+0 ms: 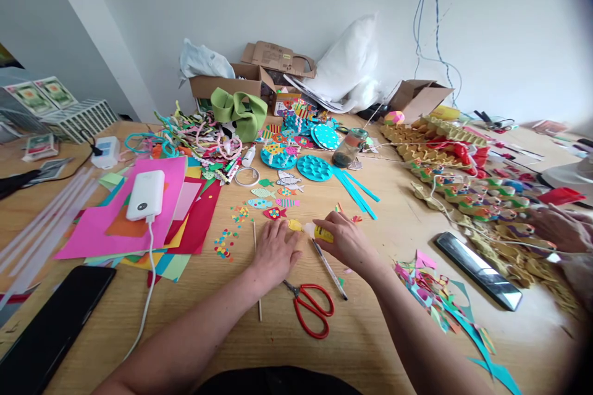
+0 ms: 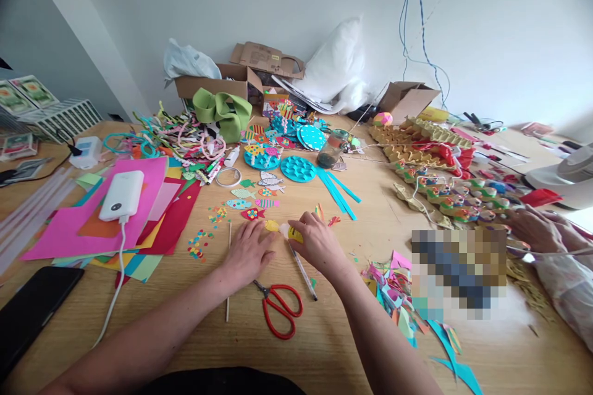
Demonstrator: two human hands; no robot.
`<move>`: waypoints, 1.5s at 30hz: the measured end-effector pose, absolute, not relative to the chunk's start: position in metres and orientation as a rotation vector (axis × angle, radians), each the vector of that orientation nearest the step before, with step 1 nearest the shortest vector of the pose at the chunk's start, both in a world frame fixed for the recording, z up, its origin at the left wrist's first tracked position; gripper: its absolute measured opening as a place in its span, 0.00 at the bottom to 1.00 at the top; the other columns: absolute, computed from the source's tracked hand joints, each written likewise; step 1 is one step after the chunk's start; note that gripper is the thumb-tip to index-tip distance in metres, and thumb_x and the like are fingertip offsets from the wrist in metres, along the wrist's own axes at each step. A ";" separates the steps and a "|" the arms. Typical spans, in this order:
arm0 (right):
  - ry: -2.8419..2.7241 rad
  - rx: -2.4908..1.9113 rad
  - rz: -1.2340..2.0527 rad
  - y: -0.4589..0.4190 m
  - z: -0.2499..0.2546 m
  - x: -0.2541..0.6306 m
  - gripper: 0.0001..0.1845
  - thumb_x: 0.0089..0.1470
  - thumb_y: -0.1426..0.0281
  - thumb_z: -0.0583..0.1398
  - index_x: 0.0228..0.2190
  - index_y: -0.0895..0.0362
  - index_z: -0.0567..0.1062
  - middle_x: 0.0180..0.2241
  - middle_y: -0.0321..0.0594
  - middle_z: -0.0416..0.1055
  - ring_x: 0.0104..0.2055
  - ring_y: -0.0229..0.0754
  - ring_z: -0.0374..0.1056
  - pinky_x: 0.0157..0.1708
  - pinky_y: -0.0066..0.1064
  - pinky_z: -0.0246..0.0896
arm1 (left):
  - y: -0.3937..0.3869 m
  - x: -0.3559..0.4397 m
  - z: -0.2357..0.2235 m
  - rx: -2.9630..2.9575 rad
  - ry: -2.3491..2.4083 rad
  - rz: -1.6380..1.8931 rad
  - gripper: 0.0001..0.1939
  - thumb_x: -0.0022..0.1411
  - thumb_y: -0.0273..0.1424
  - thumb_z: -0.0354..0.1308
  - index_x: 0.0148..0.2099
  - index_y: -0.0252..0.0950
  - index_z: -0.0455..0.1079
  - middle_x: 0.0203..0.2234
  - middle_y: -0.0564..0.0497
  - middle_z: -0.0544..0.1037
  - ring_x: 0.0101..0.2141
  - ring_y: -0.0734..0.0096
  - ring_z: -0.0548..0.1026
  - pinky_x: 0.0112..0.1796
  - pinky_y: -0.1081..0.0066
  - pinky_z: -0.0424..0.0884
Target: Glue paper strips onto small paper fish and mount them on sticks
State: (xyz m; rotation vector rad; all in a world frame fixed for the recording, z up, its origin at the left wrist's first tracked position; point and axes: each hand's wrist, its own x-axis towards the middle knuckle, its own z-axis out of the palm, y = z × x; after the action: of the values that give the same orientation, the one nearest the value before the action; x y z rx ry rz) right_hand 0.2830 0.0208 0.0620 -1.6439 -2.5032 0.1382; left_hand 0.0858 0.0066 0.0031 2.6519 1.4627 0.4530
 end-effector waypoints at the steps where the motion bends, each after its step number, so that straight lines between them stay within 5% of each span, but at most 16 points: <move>1: -2.501 -1.642 0.149 0.020 0.062 0.284 0.17 0.50 0.67 0.62 0.44 0.55 0.75 0.35 0.43 0.67 0.40 0.45 0.64 0.40 0.33 0.60 | 0.007 0.086 0.003 2.652 1.460 0.456 0.21 0.63 0.41 0.49 0.56 0.40 0.64 0.57 0.40 0.62 0.59 0.54 0.55 0.57 0.50 0.52; 45: -2.480 -1.698 0.123 0.031 0.061 0.271 0.19 0.49 0.69 0.62 0.45 0.54 0.74 0.36 0.42 0.68 0.40 0.44 0.65 0.38 0.31 0.57 | 0.006 0.085 0.003 2.655 1.465 0.443 0.22 0.63 0.42 0.47 0.56 0.39 0.64 0.57 0.39 0.62 0.59 0.54 0.55 0.57 0.50 0.51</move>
State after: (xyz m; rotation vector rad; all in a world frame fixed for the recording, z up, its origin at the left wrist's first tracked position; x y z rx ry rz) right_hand 0.2714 0.0305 0.0613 -1.6981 -2.4797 0.1228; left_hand 0.0849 0.0062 0.0028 2.6547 1.4648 0.4435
